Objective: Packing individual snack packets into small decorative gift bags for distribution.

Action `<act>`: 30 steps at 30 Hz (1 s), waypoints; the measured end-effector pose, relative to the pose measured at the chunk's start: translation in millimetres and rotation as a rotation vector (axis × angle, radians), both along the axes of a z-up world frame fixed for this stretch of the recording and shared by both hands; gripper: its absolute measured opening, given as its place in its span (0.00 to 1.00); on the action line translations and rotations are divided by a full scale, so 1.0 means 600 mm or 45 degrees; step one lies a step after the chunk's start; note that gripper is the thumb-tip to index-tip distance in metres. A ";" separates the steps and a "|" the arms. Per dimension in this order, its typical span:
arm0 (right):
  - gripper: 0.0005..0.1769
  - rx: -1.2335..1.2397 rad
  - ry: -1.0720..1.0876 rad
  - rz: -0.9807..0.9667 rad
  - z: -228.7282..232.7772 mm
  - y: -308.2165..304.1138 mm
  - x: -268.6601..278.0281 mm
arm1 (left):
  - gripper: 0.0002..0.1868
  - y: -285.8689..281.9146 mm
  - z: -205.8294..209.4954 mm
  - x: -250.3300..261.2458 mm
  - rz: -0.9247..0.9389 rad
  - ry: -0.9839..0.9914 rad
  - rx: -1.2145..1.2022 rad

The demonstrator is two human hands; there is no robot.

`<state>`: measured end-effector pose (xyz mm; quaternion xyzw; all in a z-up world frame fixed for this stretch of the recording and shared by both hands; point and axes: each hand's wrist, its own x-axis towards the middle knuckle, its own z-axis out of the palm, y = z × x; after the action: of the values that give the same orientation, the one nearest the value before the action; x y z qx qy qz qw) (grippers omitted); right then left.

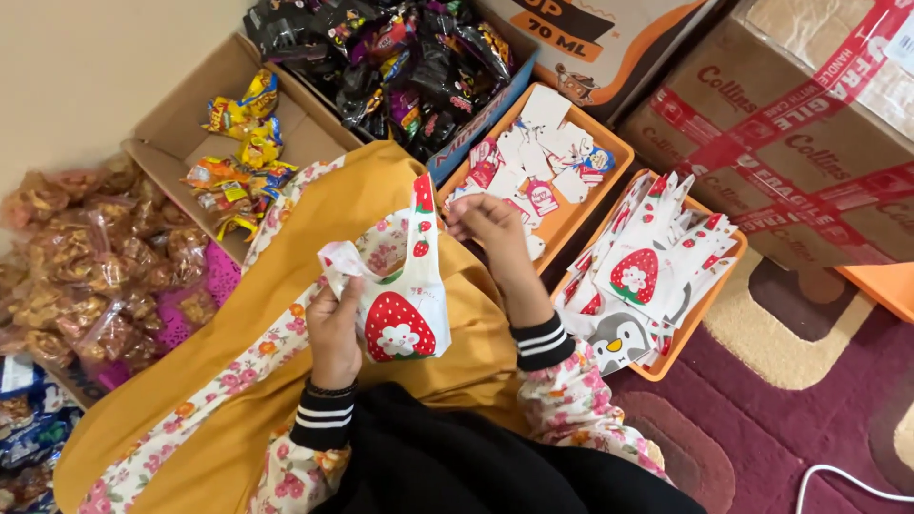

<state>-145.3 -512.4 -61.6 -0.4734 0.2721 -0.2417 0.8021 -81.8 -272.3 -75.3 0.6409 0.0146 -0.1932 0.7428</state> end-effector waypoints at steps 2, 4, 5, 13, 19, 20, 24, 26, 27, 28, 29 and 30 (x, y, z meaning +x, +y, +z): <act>0.05 -0.186 0.141 -0.058 -0.055 -0.064 -0.006 | 0.09 0.009 -0.026 0.002 0.000 -0.003 0.001; 0.05 -0.372 0.282 -0.109 -0.143 -0.132 -0.012 | 0.09 0.017 -0.039 0.001 0.005 -0.005 0.003; 0.08 -0.603 0.625 -0.127 -0.203 -0.168 -0.016 | 0.08 0.019 -0.038 0.000 -0.014 0.012 0.001; 0.18 -0.967 1.309 0.109 -0.322 -0.230 0.001 | 0.07 -0.003 -0.001 -0.008 -0.037 0.051 -0.003; 0.10 -1.661 1.321 0.040 -0.332 -0.198 -0.021 | 0.08 -0.013 0.028 -0.011 -0.097 0.063 0.024; 0.11 -1.724 1.309 0.016 -0.337 -0.201 -0.022 | 0.08 -0.014 0.031 -0.011 -0.101 0.060 0.026; 0.15 -1.503 1.225 0.073 -0.381 -0.236 -0.025 | 0.10 -0.023 0.061 -0.015 -0.091 0.032 0.021; 0.13 -1.409 1.133 -0.012 -0.328 -0.233 -0.029 | 0.10 -0.023 0.067 -0.018 -0.079 0.017 0.020; 0.10 -1.308 1.048 -0.093 -0.303 -0.231 -0.030 | 0.11 -0.021 0.070 -0.020 -0.074 0.008 0.023; 0.10 -1.316 1.040 -0.078 -0.263 -0.222 -0.044 | 0.11 -0.025 0.077 -0.022 -0.056 0.009 0.022; 0.06 -1.219 0.891 -0.171 -0.223 -0.215 -0.059 | 0.11 -0.028 0.085 -0.024 -0.024 -0.005 0.038; 0.06 -1.118 0.743 -0.266 -0.182 -0.208 -0.073 | 0.10 -0.033 0.093 -0.025 0.004 -0.021 0.052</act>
<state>-189.2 -637.5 -171.0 -0.7822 0.4028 -0.2695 0.3915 -96.9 -292.1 -19.4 0.6573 0.0135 -0.1866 0.7301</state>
